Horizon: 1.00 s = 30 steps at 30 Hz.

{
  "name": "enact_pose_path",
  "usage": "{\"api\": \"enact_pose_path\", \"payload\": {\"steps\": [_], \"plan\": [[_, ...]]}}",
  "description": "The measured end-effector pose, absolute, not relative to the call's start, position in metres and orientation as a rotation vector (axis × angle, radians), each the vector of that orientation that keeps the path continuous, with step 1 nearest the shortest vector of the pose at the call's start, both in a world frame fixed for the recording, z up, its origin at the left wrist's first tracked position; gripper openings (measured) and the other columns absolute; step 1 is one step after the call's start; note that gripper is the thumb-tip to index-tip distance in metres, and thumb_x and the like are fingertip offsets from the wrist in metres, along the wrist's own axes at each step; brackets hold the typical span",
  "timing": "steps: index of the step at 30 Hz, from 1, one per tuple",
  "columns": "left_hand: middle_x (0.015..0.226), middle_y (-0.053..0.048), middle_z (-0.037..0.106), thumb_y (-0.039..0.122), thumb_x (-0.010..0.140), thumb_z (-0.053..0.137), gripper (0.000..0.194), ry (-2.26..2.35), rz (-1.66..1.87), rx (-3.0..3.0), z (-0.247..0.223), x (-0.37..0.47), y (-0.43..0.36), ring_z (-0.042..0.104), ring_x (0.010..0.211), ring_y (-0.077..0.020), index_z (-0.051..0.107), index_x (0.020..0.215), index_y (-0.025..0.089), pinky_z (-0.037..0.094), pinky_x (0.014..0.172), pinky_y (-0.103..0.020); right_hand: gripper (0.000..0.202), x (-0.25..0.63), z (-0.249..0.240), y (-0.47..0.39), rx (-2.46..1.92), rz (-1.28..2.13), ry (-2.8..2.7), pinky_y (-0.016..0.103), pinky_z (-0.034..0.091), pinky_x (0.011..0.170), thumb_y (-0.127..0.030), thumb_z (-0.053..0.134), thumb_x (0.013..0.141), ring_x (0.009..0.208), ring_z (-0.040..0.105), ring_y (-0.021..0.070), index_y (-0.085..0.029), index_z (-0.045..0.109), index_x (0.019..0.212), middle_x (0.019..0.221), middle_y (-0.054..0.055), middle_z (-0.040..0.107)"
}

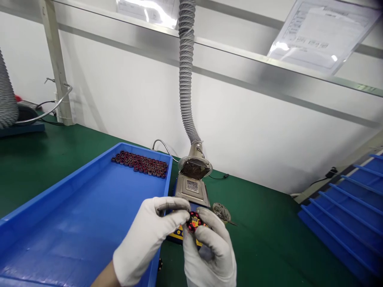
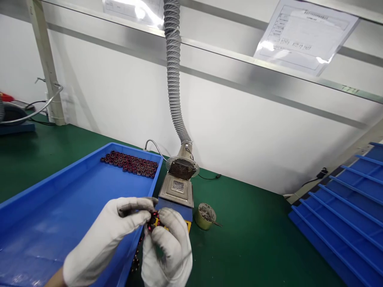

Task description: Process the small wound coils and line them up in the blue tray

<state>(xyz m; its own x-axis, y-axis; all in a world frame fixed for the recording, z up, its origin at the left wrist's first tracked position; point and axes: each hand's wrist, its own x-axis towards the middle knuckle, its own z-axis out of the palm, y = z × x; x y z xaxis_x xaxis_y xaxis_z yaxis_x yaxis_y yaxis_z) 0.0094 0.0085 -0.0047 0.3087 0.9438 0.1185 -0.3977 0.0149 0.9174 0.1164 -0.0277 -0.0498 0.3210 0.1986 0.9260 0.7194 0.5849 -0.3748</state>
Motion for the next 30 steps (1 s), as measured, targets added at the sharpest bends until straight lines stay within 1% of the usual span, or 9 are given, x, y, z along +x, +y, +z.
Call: {"api": "enact_pose_path", "payload": {"steps": [3, 5, 9, 12, 16, 18, 20, 24, 30], "plan": [[0.072, 0.004, 0.072, 0.014, 0.062, 0.077, 0.01, 0.599, 1.361, 0.993, -0.005, 0.01, 0.004, 0.065, 0.067, -0.0085, 0.072, 0.066, 0.022, 0.051, 0.066, -0.01, 0.032, 0.114, -0.048, -0.027, -0.911, -0.422, -1.226, 0.037, 0.055, 0.077, 0.004, 0.067, 0.066, 0.091, 0.062, 0.0192, -0.021, 0.057, 0.084, 0.099, 0.004, 0.062], [0.076, 0.006, 0.073, 0.017, 0.061, 0.078, 0.011, 0.527, 1.473, 0.946, -0.003, 0.008, 0.002, 0.065, 0.072, -0.0083, 0.072, 0.068, 0.024, 0.051, 0.069, -0.009, 0.035, 0.115, -0.048, -0.026, -0.88, -0.423, -1.256, 0.036, 0.055, 0.077, 0.005, 0.068, 0.064, 0.091, 0.062, 0.0191, -0.02, 0.056, 0.086, 0.099, 0.004, 0.062], [0.085, 0.003, 0.073, 0.016, 0.065, 0.075, 0.022, 0.533, 1.275, 1.008, 0.004, 0.004, 0.003, 0.066, 0.083, -0.0106, 0.072, 0.086, 0.024, 0.05, 0.075, -0.01, 0.038, 0.12, -0.048, -0.029, -0.827, -0.419, -1.335, 0.036, 0.055, 0.079, 0.007, 0.067, 0.063, 0.094, 0.061, 0.0195, -0.018, 0.056, 0.09, 0.102, 0.005, 0.061], [0.079, 0.002, 0.073, 0.015, 0.069, 0.072, 0.015, 0.571, 1.132, 1.035, 0.005, 0.006, 0.005, 0.066, 0.077, -0.0099, 0.071, 0.084, 0.021, 0.051, 0.071, -0.012, 0.036, 0.122, -0.049, -0.03, -0.834, -0.419, -1.376, 0.035, 0.054, 0.08, 0.006, 0.065, 0.065, 0.095, 0.061, 0.0195, -0.018, 0.056, 0.09, 0.102, 0.005, 0.061], [0.079, 0.005, 0.072, 0.021, 0.071, 0.073, 0.012, 0.58, 1.276, 0.978, 0.003, 0.006, 0.005, 0.065, 0.076, -0.0083, 0.07, 0.082, 0.023, 0.051, 0.072, -0.012, 0.032, 0.124, -0.05, -0.028, -0.849, -0.431, -1.393, 0.035, 0.056, 0.077, 0.003, 0.064, 0.068, 0.095, 0.062, 0.02, -0.018, 0.056, 0.09, 0.102, 0.006, 0.061], [0.085, 0.005, 0.072, 0.024, 0.071, 0.073, 0.017, 0.615, 1.359, 0.975, 0.003, 0.005, 0.005, 0.065, 0.084, -0.0087, 0.069, 0.088, 0.025, 0.049, 0.077, -0.011, 0.031, 0.126, -0.05, -0.027, -0.83, -0.451, -1.413, 0.038, 0.056, 0.078, 0.003, 0.063, 0.068, 0.094, 0.063, 0.0205, -0.019, 0.056, 0.09, 0.101, 0.006, 0.062], [0.088, 0.005, 0.072, 0.02, 0.069, 0.074, 0.023, 0.635, 1.307, 1.043, 0.004, 0.005, 0.005, 0.064, 0.089, -0.0096, 0.069, 0.091, 0.024, 0.049, 0.078, -0.011, 0.03, 0.127, -0.049, -0.027, -0.813, -0.486, -1.459, 0.042, 0.056, 0.079, 0.003, 0.063, 0.069, 0.094, 0.062, 0.0219, -0.018, 0.057, 0.09, 0.1, 0.006, 0.062], [0.077, 0.003, 0.071, 0.013, 0.067, 0.073, 0.012, 0.538, 1.155, 0.964, 0.0, 0.012, 0.006, 0.064, 0.073, -0.0085, 0.07, 0.078, 0.019, 0.051, 0.07, -0.013, 0.026, 0.128, -0.048, -0.027, -0.814, -0.559, -1.54, 0.043, 0.056, 0.078, 0.002, 0.063, 0.072, 0.096, 0.062, 0.0228, -0.016, 0.058, 0.091, 0.1, 0.008, 0.062], [0.076, 0.006, 0.072, 0.017, 0.064, 0.077, 0.014, 0.359, 1.418, 0.652, -0.005, 0.006, 0.014, 0.066, 0.075, -0.008, 0.071, 0.075, 0.022, 0.051, 0.076, -0.014, 0.032, 0.127, -0.051, -0.027, -0.887, -0.468, -1.44, 0.039, 0.058, 0.071, -0.001, 0.067, 0.066, 0.088, 0.064, 0.0205, -0.021, 0.057, 0.089, 0.097, 0.005, 0.063]]}}
